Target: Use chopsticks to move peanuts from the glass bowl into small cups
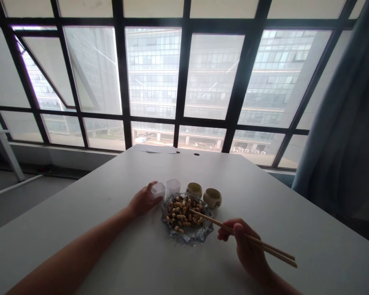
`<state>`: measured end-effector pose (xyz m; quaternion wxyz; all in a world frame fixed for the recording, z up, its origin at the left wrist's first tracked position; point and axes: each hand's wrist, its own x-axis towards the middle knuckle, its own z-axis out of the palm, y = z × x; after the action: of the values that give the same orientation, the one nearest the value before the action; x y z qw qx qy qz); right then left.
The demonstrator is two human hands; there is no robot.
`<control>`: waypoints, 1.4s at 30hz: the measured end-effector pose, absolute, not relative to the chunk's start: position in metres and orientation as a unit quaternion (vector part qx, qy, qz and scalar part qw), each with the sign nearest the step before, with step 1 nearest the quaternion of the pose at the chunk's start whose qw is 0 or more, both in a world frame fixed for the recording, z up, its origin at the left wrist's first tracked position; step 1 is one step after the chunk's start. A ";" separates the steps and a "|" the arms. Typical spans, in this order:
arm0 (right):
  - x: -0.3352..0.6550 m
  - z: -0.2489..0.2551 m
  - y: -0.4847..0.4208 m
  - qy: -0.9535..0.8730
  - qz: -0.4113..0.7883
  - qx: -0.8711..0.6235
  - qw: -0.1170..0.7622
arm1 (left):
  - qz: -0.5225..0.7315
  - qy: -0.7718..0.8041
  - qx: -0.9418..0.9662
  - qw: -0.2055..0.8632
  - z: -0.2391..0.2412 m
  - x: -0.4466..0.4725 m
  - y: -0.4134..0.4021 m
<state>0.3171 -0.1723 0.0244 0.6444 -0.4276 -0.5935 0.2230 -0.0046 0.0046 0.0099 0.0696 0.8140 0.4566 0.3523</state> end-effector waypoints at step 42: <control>0.314 0.022 -0.162 -0.439 0.308 -0.446 0.716 | 0.353 0.456 0.816 0.033 0.006 -0.006 0.004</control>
<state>0.3142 -0.1618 0.0218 0.7164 -0.4458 -0.4393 0.3083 -0.0063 0.0044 0.0063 0.0334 0.8162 0.4559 0.3532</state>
